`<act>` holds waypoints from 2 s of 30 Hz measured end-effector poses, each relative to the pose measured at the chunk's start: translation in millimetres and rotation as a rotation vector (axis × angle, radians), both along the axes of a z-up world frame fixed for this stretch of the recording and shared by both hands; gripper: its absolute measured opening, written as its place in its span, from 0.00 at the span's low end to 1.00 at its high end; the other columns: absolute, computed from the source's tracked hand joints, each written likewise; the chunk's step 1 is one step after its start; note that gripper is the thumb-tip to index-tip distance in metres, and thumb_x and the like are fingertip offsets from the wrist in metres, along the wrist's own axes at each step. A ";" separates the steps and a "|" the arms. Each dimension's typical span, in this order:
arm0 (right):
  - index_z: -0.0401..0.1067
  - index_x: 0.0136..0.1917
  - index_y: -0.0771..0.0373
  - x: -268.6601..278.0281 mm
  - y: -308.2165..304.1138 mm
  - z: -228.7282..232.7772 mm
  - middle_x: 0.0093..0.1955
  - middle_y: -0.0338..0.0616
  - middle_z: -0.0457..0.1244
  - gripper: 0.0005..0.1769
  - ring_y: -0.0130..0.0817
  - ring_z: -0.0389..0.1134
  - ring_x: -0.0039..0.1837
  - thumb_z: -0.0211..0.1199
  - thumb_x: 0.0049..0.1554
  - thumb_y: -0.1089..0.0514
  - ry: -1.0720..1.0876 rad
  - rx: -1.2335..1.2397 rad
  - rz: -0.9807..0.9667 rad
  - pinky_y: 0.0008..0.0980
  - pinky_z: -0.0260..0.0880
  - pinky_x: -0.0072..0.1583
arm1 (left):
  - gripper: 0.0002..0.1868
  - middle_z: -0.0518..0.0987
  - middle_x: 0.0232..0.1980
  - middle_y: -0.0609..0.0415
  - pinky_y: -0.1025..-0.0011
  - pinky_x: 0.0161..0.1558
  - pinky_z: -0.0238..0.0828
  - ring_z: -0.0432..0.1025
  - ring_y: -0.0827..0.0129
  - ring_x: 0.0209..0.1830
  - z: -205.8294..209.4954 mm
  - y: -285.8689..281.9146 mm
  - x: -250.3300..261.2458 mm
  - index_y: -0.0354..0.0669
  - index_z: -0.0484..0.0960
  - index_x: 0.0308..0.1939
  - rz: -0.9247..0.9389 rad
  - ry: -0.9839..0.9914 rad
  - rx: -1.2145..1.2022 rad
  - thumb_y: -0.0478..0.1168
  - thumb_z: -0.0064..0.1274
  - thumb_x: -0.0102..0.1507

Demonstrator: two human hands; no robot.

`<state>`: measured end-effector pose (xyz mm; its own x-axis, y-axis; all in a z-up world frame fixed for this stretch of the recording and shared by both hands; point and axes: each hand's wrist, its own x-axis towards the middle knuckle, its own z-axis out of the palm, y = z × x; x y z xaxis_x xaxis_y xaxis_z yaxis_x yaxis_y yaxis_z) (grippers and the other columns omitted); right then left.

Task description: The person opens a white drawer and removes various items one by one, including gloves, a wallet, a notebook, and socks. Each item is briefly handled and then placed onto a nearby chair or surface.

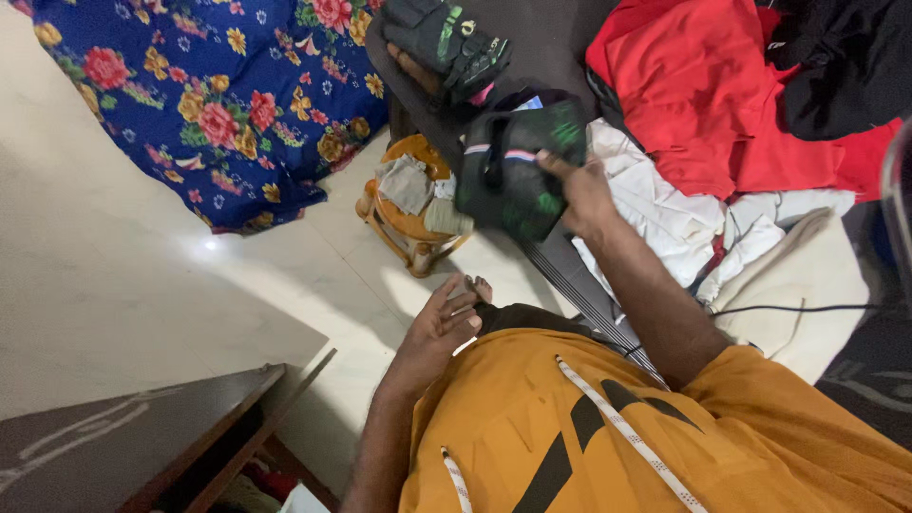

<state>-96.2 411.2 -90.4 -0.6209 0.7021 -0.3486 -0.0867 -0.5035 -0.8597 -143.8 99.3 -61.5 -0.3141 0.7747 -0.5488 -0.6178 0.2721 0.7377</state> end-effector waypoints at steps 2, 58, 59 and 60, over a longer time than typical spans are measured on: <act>0.74 0.60 0.64 -6.1 35.9 -9.1 0.55 0.44 0.71 0.17 0.38 0.74 0.54 0.67 0.56 0.68 0.018 0.048 -0.086 0.40 0.78 0.59 | 0.42 0.70 0.73 0.47 0.60 0.66 0.68 0.66 0.61 0.72 4.7 9.7 -4.8 0.52 0.54 0.78 -0.010 0.036 -0.100 0.43 0.57 0.62; 0.69 0.65 0.66 3.1 -265.7 -10.9 0.63 0.43 0.66 0.14 0.30 0.68 0.65 0.61 0.66 0.70 0.343 0.676 1.285 0.30 0.69 0.67 | 0.38 0.72 0.72 0.36 0.57 0.71 0.63 0.67 0.49 0.73 53.3 -151.7 239.1 0.40 0.66 0.74 0.930 0.870 -0.445 0.53 0.57 0.65; 0.69 0.65 0.66 16.2 -286.3 -3.6 0.62 0.44 0.66 0.13 0.30 0.67 0.64 0.62 0.68 0.70 0.384 0.646 1.326 0.30 0.68 0.68 | 0.38 0.72 0.72 0.36 0.57 0.71 0.63 0.67 0.49 0.73 59.0 -165.7 253.7 0.39 0.66 0.75 0.958 0.891 -0.462 0.53 0.56 0.65; 0.69 0.65 0.66 27.9 -307.4 4.3 0.63 0.44 0.66 0.14 0.30 0.68 0.65 0.62 0.67 0.70 0.428 0.634 1.371 0.30 0.68 0.68 | 0.38 0.71 0.72 0.36 0.57 0.72 0.63 0.67 0.49 0.73 65.2 -179.7 269.1 0.39 0.66 0.75 0.989 0.912 -0.484 0.53 0.56 0.66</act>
